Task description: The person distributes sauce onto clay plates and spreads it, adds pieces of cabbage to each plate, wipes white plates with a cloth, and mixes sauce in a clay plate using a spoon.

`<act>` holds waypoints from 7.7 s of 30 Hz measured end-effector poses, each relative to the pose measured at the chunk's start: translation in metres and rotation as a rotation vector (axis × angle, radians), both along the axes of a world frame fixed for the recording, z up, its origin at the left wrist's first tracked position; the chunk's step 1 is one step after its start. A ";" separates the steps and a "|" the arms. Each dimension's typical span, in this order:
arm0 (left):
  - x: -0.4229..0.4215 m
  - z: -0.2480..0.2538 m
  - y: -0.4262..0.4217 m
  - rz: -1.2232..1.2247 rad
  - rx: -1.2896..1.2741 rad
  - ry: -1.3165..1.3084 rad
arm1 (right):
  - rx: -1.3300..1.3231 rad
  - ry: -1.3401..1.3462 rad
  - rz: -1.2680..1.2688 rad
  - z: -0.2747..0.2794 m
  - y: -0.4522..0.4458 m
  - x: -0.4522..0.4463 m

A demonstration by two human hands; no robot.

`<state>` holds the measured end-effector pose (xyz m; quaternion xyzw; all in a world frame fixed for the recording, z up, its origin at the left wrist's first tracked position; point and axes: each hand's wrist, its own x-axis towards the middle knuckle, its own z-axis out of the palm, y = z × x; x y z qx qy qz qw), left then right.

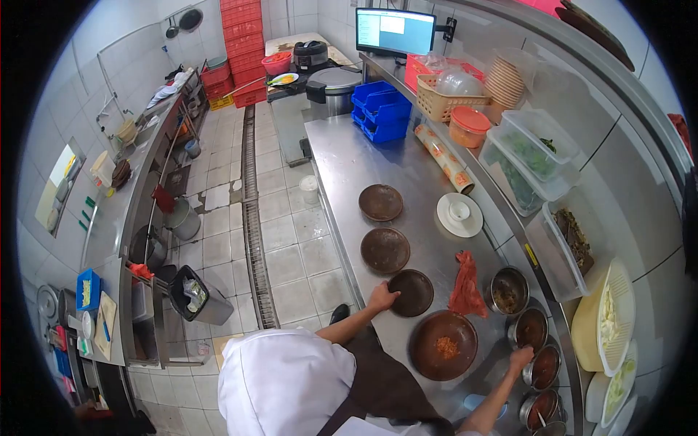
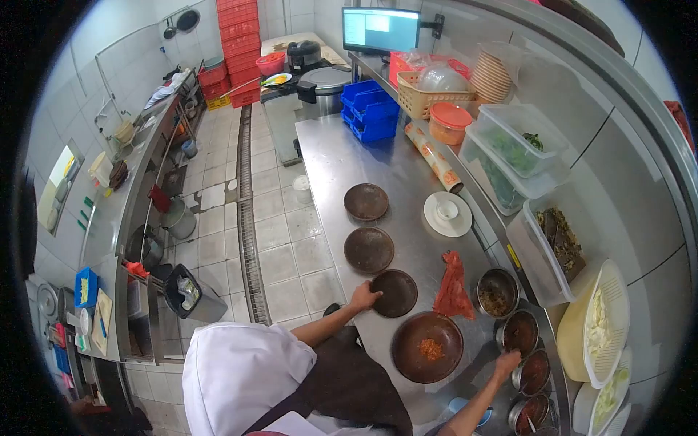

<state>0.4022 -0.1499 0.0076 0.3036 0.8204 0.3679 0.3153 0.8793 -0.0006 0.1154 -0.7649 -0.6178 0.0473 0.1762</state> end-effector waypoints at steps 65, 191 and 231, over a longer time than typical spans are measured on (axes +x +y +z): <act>0.307 0.146 0.230 -0.693 0.248 -0.872 | 0.495 0.128 0.042 0.087 -0.086 0.020; -0.008 0.107 0.034 0.065 0.486 -0.778 | -0.282 0.199 -0.542 -0.014 -0.047 0.178; 0.450 0.159 0.207 -0.760 0.126 -0.725 | 0.400 1.264 -0.308 0.049 -0.113 0.159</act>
